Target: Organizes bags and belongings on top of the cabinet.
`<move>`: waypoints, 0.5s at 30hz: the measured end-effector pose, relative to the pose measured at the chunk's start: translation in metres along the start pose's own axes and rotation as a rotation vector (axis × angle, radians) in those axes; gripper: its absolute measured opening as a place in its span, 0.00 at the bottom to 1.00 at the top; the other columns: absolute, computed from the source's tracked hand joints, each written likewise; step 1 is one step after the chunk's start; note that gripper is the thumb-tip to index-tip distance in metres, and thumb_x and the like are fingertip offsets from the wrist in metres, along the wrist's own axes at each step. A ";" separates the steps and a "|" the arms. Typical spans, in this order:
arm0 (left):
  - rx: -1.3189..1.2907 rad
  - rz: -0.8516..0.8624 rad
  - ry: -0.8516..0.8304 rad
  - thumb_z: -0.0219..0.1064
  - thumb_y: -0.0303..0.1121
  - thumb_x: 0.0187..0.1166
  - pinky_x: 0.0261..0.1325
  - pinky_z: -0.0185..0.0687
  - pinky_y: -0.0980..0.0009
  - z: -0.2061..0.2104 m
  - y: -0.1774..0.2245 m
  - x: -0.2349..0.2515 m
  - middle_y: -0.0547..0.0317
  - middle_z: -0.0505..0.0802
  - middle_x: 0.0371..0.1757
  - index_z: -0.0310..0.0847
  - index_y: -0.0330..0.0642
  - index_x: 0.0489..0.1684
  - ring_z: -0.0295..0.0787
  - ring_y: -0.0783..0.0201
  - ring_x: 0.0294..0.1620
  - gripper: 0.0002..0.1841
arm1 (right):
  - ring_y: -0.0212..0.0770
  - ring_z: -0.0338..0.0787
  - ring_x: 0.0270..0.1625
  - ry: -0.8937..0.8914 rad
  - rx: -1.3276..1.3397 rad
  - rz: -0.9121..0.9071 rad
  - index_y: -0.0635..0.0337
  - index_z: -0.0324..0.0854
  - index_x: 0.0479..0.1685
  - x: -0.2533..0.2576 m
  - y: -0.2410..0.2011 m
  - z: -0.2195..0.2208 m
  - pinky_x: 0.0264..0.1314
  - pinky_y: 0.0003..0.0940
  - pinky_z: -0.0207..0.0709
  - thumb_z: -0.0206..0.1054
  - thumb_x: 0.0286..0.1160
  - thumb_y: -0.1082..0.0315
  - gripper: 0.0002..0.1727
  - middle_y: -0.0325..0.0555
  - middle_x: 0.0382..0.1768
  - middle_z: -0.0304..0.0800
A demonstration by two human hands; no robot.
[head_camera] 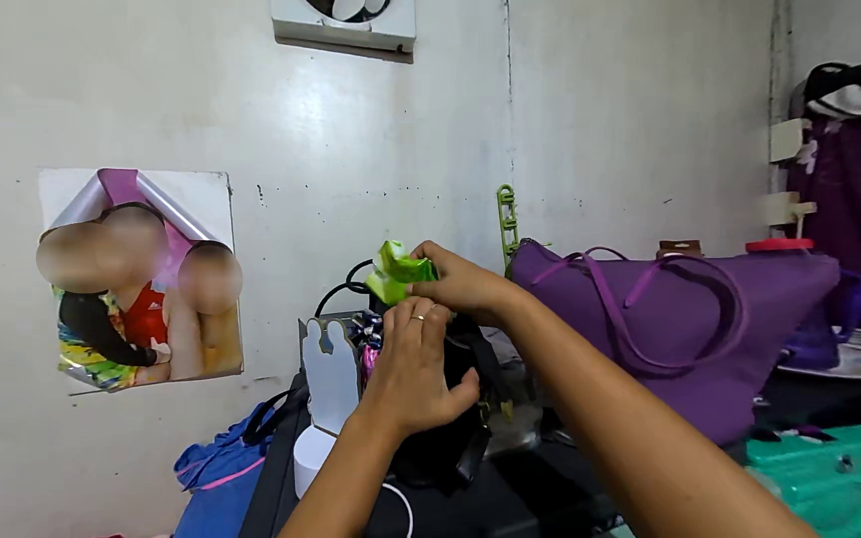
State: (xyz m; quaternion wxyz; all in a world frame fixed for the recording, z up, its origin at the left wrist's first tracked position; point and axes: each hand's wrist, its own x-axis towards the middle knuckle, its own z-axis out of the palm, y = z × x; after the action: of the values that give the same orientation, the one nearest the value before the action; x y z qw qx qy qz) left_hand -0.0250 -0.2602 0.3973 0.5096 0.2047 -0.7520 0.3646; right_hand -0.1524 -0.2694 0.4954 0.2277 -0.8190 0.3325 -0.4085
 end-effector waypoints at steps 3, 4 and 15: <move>0.026 0.036 0.012 0.62 0.57 0.66 0.61 0.73 0.45 -0.001 0.000 -0.001 0.39 0.89 0.47 0.78 0.32 0.51 0.84 0.39 0.55 0.32 | 0.43 0.86 0.48 -0.027 -0.051 0.143 0.66 0.67 0.69 0.010 -0.007 0.002 0.53 0.42 0.80 0.70 0.77 0.75 0.24 0.57 0.51 0.82; 0.038 0.032 0.016 0.62 0.57 0.66 0.60 0.74 0.45 -0.001 0.001 -0.001 0.39 0.89 0.46 0.78 0.32 0.50 0.85 0.39 0.54 0.32 | 0.47 0.86 0.51 -0.025 -0.118 0.179 0.67 0.68 0.69 0.016 -0.006 0.003 0.55 0.45 0.79 0.71 0.76 0.75 0.24 0.59 0.53 0.83; 0.181 -0.042 0.054 0.69 0.53 0.61 0.49 0.78 0.45 -0.009 0.002 0.000 0.42 0.92 0.44 0.84 0.30 0.47 0.88 0.40 0.50 0.30 | 0.64 0.84 0.65 -0.131 -0.720 0.188 0.80 0.81 0.54 0.037 -0.010 0.020 0.67 0.61 0.72 0.64 0.84 0.68 0.17 0.72 0.59 0.84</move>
State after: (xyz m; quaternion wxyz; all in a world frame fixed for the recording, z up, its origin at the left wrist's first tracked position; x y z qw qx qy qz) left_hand -0.0211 -0.2524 0.3989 0.5166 0.2560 -0.6975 0.4256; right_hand -0.1162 -0.2876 0.5099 -0.0177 -0.8369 0.5131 -0.1896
